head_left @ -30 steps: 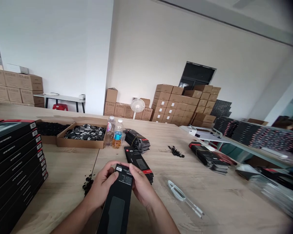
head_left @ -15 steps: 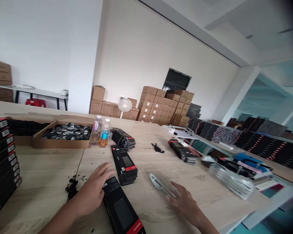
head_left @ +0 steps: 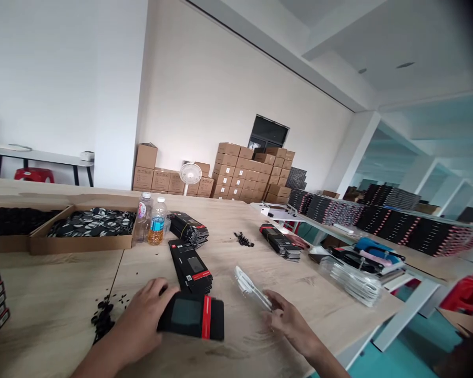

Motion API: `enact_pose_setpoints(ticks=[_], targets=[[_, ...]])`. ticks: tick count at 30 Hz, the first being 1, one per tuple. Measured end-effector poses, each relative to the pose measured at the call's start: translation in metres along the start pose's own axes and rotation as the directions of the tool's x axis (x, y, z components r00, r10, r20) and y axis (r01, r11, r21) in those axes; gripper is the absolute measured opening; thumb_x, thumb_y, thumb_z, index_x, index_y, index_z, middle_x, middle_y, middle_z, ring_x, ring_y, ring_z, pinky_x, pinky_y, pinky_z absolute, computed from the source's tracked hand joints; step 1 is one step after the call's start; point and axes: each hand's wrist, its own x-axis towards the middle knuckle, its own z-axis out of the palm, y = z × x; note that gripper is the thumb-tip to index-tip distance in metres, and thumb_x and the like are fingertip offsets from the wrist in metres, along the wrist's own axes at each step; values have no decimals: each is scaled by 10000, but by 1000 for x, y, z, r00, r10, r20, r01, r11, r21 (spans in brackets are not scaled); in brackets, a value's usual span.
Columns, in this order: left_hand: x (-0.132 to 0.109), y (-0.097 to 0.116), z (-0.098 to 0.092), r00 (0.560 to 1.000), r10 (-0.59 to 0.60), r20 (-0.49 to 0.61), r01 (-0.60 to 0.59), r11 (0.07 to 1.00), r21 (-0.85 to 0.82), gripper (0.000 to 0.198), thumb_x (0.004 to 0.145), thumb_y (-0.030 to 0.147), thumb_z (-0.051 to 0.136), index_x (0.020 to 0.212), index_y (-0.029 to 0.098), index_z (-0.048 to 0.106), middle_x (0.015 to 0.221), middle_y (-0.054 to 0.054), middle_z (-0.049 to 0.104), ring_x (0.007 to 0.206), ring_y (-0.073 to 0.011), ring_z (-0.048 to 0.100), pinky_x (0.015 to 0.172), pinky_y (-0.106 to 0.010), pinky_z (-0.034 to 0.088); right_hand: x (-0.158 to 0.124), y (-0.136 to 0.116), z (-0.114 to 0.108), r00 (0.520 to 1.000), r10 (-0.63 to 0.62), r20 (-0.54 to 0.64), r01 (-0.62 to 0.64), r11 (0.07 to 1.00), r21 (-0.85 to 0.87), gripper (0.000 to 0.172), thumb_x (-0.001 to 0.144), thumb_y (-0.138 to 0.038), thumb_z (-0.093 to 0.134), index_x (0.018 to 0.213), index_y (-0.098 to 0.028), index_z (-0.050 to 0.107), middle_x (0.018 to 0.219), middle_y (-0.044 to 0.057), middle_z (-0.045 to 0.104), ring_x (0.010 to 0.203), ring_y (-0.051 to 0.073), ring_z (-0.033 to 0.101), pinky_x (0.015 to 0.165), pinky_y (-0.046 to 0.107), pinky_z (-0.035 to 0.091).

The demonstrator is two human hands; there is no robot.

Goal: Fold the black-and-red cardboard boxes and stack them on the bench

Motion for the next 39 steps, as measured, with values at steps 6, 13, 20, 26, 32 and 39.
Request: enact_pose_setpoints(ticks=[6,13,20,26,32,39], targets=[[3,-8,-5,984,-152,-97,159,985,72,730,655,63,506,1354,273,486,1344,-86,529,1245,-277,478,898,-370,492,-14,-37,8,981,-181,67,188,973,-131,714,651,-331,745,1333,-219,564,1358,137,552,1139,313,570,911,419,495],[4,-1,10,984,-107,-146,122,987,103,706,647,48,511,1309,293,504,1297,-64,566,1228,-275,488,862,-367,497,-11,-71,17,932,-328,151,360,810,-462,781,619,-80,696,1365,-255,543,1342,115,539,1291,291,468,1104,440,384],[11,12,22,884,-177,-432,161,984,-74,480,702,147,628,1168,199,528,1132,-97,614,1087,-284,565,960,-429,429,-22,-130,90,833,-534,-141,496,835,-238,869,804,-258,694,1527,-328,217,1632,65,95,1490,311,133,1178,523,253],[8,23,29,905,-239,-351,66,896,-438,659,651,205,751,1230,202,436,1227,-117,603,1153,-295,587,950,-429,488,-11,-144,131,904,-365,-223,423,843,332,860,919,-380,578,1540,-265,-6,1300,143,596,1079,241,657,936,420,539],[5,25,27,910,-123,-395,-177,747,-641,500,959,269,441,1435,246,291,1404,-123,545,1261,-209,556,1067,-392,455,-10,-135,129,838,-502,-214,545,789,282,606,898,-331,630,1426,-269,337,1238,121,640,1036,231,684,906,361,560],[-7,24,3,916,75,-394,-251,874,-416,458,945,248,469,1397,315,450,1377,-60,583,1207,-198,594,994,-306,520,-20,-129,121,759,-594,-265,630,773,74,247,947,-268,543,1155,-281,675,1170,89,690,1087,230,657,944,360,543]])
